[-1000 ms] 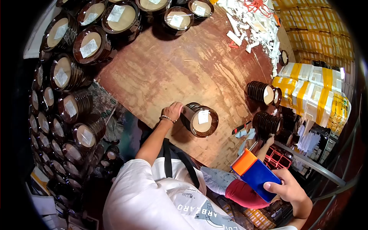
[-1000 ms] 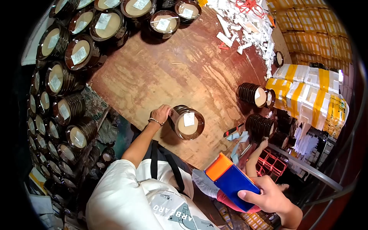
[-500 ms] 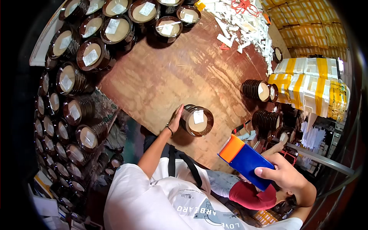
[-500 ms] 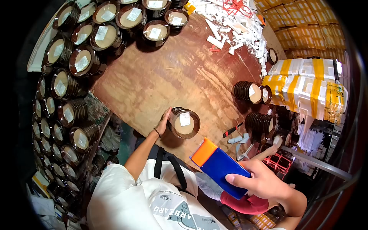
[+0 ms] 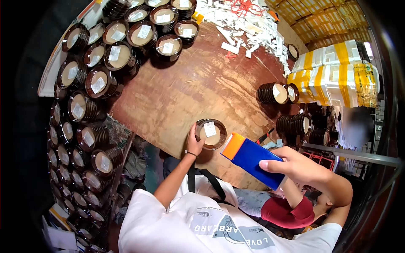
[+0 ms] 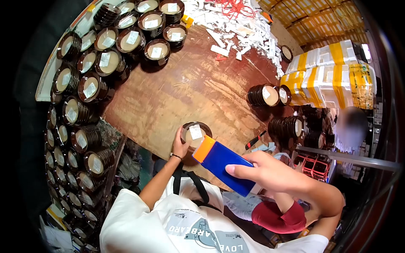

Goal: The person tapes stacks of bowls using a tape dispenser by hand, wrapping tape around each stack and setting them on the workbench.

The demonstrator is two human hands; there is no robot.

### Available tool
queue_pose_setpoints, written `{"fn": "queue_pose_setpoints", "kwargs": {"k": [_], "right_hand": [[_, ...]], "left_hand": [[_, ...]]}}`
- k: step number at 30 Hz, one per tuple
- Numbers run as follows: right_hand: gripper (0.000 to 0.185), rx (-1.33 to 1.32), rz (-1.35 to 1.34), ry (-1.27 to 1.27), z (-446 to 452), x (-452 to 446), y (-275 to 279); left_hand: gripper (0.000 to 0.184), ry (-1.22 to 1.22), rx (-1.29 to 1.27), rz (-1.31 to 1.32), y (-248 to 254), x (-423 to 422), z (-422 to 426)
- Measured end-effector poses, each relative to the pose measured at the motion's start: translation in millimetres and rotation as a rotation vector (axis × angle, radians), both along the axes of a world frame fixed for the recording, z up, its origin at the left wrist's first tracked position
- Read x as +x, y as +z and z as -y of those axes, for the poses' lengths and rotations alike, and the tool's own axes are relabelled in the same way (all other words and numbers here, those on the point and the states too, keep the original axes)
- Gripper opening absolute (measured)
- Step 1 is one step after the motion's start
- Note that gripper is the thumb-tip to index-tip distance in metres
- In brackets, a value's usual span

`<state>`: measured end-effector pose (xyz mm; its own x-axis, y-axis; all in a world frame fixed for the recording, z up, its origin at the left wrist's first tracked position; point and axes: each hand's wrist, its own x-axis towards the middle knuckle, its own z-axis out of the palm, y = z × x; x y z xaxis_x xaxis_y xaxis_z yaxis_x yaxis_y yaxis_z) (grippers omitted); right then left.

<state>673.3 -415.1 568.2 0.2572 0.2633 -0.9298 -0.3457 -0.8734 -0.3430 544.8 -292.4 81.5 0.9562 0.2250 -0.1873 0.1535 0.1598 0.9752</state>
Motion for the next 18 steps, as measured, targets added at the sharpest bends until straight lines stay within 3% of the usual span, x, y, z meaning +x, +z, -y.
{"fn": "queue_pose_setpoints", "kwargs": {"k": [2,3,4,6,9,10,12,14,18], "right_hand": [[0.058,0.035,0.023,0.025,10,-1,-7],[0.058,0.082,0.059,0.039,16,-2,-12],[0.058,0.13,0.095,0.053,21,-3,-14],[0.06,0.225,0.144,-0.001,27,-5,-15],[0.068,0.052,0.191,0.321,45,4,-13],[0.068,0.062,0.197,0.303,57,7,-16],[0.068,-0.009,0.394,0.601,88,8,-25],[0.065,-0.156,0.273,0.428,107,11,-21],[0.064,-0.051,0.155,0.3,199,-2,-67]], "left_hand": [[0.102,0.379,0.3,-0.301,34,3,18],[0.099,0.419,0.214,-0.396,38,6,23],[0.099,0.411,0.224,-0.394,24,4,28],[0.097,0.406,-0.314,-0.295,-16,2,38],[0.096,0.393,-0.26,-0.415,3,4,29],[0.096,0.42,-0.29,-0.484,6,8,24],[0.096,0.331,-0.273,-0.501,-4,6,18],[0.096,0.32,-0.33,-0.429,-5,8,19],[0.098,0.383,-0.214,-0.594,40,20,24]]}}
